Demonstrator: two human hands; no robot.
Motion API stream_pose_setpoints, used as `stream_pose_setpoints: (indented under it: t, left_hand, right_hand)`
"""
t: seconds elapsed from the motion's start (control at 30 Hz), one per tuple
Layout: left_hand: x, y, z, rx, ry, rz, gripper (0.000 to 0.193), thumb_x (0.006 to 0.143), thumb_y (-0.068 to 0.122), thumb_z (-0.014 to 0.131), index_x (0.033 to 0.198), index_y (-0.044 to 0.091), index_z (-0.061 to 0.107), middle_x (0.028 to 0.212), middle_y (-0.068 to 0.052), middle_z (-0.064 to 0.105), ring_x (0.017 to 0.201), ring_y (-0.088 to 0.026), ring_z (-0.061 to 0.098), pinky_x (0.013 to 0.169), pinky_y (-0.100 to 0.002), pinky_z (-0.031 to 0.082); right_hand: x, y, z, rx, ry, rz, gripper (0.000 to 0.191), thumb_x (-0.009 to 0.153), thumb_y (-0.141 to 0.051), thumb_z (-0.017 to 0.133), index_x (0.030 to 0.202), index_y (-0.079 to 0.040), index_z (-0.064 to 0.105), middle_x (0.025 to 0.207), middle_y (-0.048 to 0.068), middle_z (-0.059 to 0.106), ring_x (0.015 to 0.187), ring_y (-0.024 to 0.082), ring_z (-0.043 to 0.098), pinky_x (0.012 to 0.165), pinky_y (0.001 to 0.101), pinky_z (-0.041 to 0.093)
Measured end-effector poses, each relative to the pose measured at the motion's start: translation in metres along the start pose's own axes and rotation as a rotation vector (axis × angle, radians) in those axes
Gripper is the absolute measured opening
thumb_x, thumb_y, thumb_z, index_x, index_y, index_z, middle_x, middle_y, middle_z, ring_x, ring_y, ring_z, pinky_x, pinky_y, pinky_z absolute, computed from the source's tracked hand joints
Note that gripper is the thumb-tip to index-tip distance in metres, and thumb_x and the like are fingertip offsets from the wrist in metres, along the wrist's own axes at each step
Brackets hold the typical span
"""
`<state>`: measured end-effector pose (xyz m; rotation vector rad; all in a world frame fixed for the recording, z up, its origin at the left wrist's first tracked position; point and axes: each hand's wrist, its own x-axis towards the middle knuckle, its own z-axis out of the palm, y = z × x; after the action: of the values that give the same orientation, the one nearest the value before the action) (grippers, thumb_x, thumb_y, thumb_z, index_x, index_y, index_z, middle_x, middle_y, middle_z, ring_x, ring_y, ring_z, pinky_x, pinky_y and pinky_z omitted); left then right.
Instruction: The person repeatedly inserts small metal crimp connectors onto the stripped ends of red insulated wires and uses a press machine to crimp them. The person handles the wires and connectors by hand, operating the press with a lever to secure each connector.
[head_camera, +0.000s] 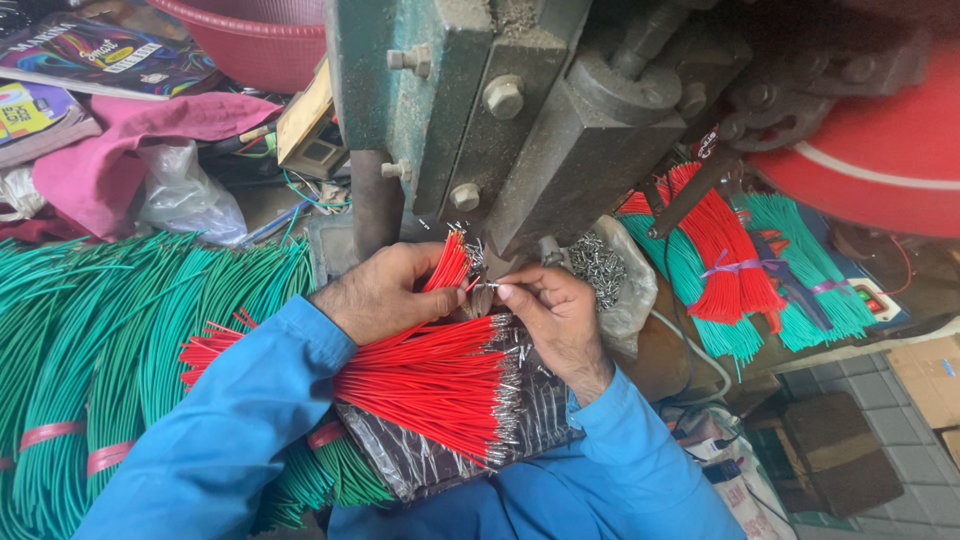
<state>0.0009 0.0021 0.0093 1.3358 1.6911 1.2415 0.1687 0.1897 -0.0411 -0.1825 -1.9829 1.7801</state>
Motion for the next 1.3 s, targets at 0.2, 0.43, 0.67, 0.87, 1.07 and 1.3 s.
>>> stream_pose_setpoints:
  t: [0.2, 0.43, 0.67, 0.87, 1.07, 1.3]
  left_hand:
    - [-0.001, 0.002, -0.001, -0.027, -0.001, 0.002, 0.022, 0.093, 0.014, 0.067, 0.112, 0.003, 0.068, 0.090, -0.003, 0.073, 0.085, -0.008, 0.066, 0.079, -0.029, 0.057]
    - [0.002, -0.003, 0.000, -0.048, -0.012, 0.019, 0.022, 0.094, 0.016, 0.067, 0.112, 0.003, 0.067, 0.089, -0.002, 0.074, 0.084, -0.007, 0.066, 0.078, -0.029, 0.058]
    - [0.001, 0.000, 0.000, -0.016, -0.008, 0.015, 0.023, 0.094, 0.017, 0.067, 0.113, 0.004, 0.067, 0.086, -0.002, 0.072, 0.080, -0.007, 0.064, 0.074, -0.029, 0.057]
    - [0.001, 0.001, 0.000, -0.032, -0.018, 0.000, 0.022, 0.095, 0.018, 0.067, 0.112, 0.003, 0.067, 0.085, -0.002, 0.072, 0.079, -0.007, 0.063, 0.074, -0.029, 0.057]
    - [0.001, 0.000, 0.000, 0.003, -0.002, 0.015, 0.022, 0.094, 0.018, 0.068, 0.111, 0.004, 0.067, 0.086, -0.003, 0.073, 0.080, -0.008, 0.066, 0.075, -0.029, 0.058]
    - [0.002, -0.003, 0.001, 0.016, 0.004, 0.020, 0.023, 0.094, 0.018, 0.068, 0.112, 0.004, 0.067, 0.086, -0.004, 0.074, 0.081, -0.008, 0.067, 0.076, -0.029, 0.058]
  right_hand:
    - [0.000, -0.005, 0.002, 0.013, -0.005, -0.004, 0.012, 0.100, 0.000, 0.065, 0.110, 0.006, 0.067, 0.100, 0.012, 0.076, 0.092, 0.015, 0.073, 0.087, 0.0279, 0.060]
    - [0.002, -0.008, 0.004, 0.035, 0.019, -0.024, 0.009, 0.101, 0.001, 0.059, 0.109, 0.005, 0.062, 0.098, 0.013, 0.075, 0.091, 0.017, 0.074, 0.086, 0.0295, 0.061]
    - [0.002, -0.012, 0.005, -0.076, -0.015, -0.064, 0.012, 0.103, 0.001, 0.058, 0.108, 0.006, 0.067, 0.099, 0.012, 0.076, 0.093, 0.017, 0.074, 0.088, 0.0302, 0.060]
    - [0.000, -0.011, 0.004, -0.055, -0.027, -0.071, 0.012, 0.102, 0.002, 0.057, 0.109, 0.005, 0.067, 0.101, 0.011, 0.075, 0.095, 0.016, 0.073, 0.089, 0.0296, 0.060]
    - [-0.001, -0.008, 0.001, -0.089, -0.022, -0.106, 0.013, 0.100, 0.005, 0.059, 0.110, 0.004, 0.069, 0.104, 0.010, 0.074, 0.097, 0.015, 0.073, 0.090, 0.0286, 0.060]
    - [-0.002, -0.004, -0.001, -0.063, -0.019, -0.076, 0.014, 0.100, 0.006, 0.059, 0.110, 0.004, 0.069, 0.104, 0.009, 0.074, 0.096, 0.014, 0.072, 0.088, 0.0273, 0.059]
